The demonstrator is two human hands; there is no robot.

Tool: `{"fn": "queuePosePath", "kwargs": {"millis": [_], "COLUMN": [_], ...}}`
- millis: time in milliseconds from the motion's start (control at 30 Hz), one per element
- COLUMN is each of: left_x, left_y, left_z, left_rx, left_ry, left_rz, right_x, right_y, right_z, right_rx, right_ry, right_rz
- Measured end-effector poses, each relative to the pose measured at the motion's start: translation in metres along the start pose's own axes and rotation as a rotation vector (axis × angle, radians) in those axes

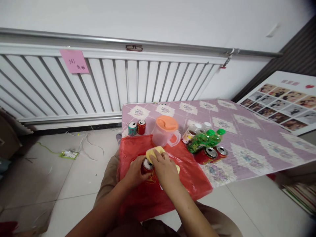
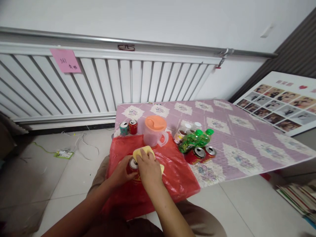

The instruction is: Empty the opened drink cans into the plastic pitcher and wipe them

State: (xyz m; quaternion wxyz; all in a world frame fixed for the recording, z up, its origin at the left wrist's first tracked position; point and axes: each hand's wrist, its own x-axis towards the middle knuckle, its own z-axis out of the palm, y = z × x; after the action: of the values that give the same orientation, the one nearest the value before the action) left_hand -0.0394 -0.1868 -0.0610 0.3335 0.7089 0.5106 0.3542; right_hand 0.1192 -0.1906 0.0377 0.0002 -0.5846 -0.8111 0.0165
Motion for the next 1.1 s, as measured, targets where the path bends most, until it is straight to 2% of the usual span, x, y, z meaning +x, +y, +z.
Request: {"fn": "queuePosePath", "kwargs": {"millis": [167, 367, 700, 933, 1100], "left_x": [0.001, -0.001, 0.000, 0.000, -0.001], "left_y": [0.001, -0.003, -0.007, -0.018, -0.018], "left_z": [0.000, 0.004, 0.004, 0.007, 0.007], "left_rx": [-0.012, 0.019, 0.004, -0.030, -0.040], "left_ry": [-0.007, 0.032, 0.023, 0.031, 0.042], "left_rz": [0.017, 0.034, 0.068, 0.081, 0.077], "right_x": [-0.008, -0.017, -0.035, -0.040, -0.039], "right_y": [0.002, -0.001, -0.021, -0.039, -0.042], "right_z": [-0.001, 0.001, 0.006, -0.006, -0.014], "right_rx": [-0.048, -0.020, -0.066, -0.036, 0.000], "right_ry": [-0.002, -0.018, -0.067, -0.192, -0.224], "right_rz": [-0.051, -0.048, -0.005, 0.035, 0.019]}}
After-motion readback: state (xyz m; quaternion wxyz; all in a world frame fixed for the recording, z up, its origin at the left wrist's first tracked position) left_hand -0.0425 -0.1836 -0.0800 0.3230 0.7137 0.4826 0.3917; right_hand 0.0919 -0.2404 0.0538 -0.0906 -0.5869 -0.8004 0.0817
